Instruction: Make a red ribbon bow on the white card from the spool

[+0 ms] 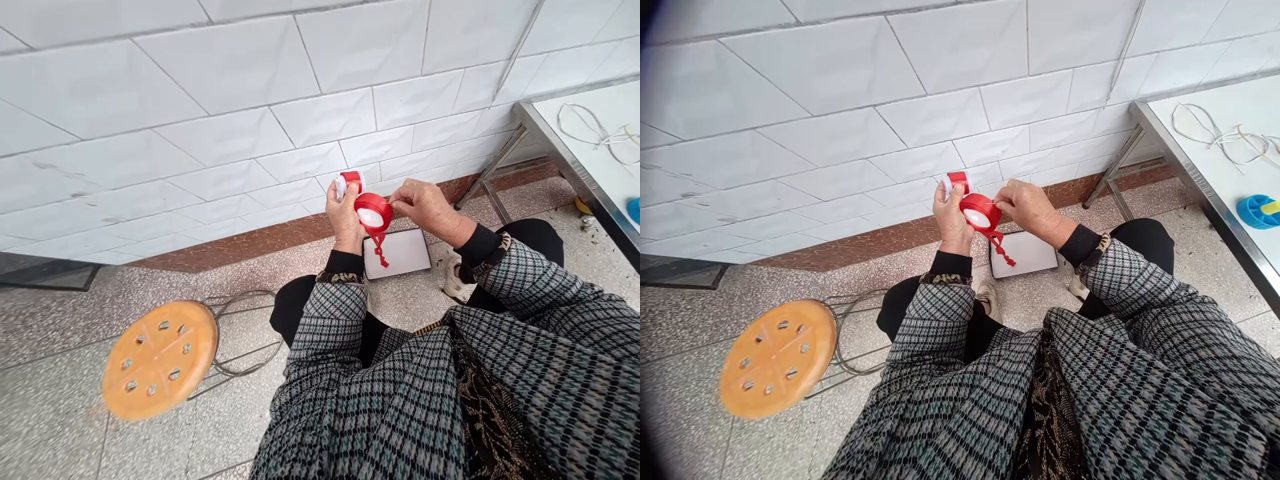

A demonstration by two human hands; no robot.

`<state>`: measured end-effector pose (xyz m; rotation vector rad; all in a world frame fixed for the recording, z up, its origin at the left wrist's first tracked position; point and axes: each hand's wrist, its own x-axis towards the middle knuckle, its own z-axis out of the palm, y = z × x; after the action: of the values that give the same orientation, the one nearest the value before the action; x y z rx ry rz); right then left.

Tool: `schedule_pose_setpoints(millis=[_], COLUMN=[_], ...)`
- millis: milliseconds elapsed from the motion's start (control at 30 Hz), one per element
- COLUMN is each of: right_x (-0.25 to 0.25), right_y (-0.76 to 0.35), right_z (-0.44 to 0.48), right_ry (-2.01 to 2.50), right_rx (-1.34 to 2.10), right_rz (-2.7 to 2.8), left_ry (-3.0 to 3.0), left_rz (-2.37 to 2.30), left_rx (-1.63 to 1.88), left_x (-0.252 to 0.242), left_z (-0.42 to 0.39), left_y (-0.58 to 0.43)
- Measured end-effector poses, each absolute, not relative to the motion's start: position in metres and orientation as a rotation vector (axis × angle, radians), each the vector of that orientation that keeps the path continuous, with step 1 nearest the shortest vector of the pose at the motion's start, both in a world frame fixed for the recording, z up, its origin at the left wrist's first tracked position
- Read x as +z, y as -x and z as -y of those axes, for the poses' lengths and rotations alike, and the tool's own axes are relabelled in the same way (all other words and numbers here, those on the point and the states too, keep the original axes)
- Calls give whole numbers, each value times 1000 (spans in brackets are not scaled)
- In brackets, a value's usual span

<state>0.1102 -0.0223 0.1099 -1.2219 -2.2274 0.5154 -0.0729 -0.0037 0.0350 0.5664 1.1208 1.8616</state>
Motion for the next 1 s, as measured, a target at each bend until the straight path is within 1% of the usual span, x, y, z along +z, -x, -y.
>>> schedule_pose_setpoints(millis=[167,367,467,600,767,867,1000], right_x=[118,110,98,85,82,83,86], right_y=[-112,-105,-99,-91,-87,-89,-92], right_z=[27,34,39,38,31,30,31], right_ry=[1304,1329,1365,1362,1257,1161,1113], right_rx=[435,491,642,964,1388,1467,1427], right_rz=[2310,2216,2023,1739,1466,1434,1505], left_ry=[-574,-559,-542,-515,-507,-540,-546], left_rz=[-1147,-1168,-1157,-1177,-1171,-1169,-1144], left_rx=[1892,1886,1881,1883,1899,1871,1844], left_x=[35,39,39,38,37,38,39], left_z=[4,6,9,11,12,13,13], left_y=[76,73,69,65,65,66,67])
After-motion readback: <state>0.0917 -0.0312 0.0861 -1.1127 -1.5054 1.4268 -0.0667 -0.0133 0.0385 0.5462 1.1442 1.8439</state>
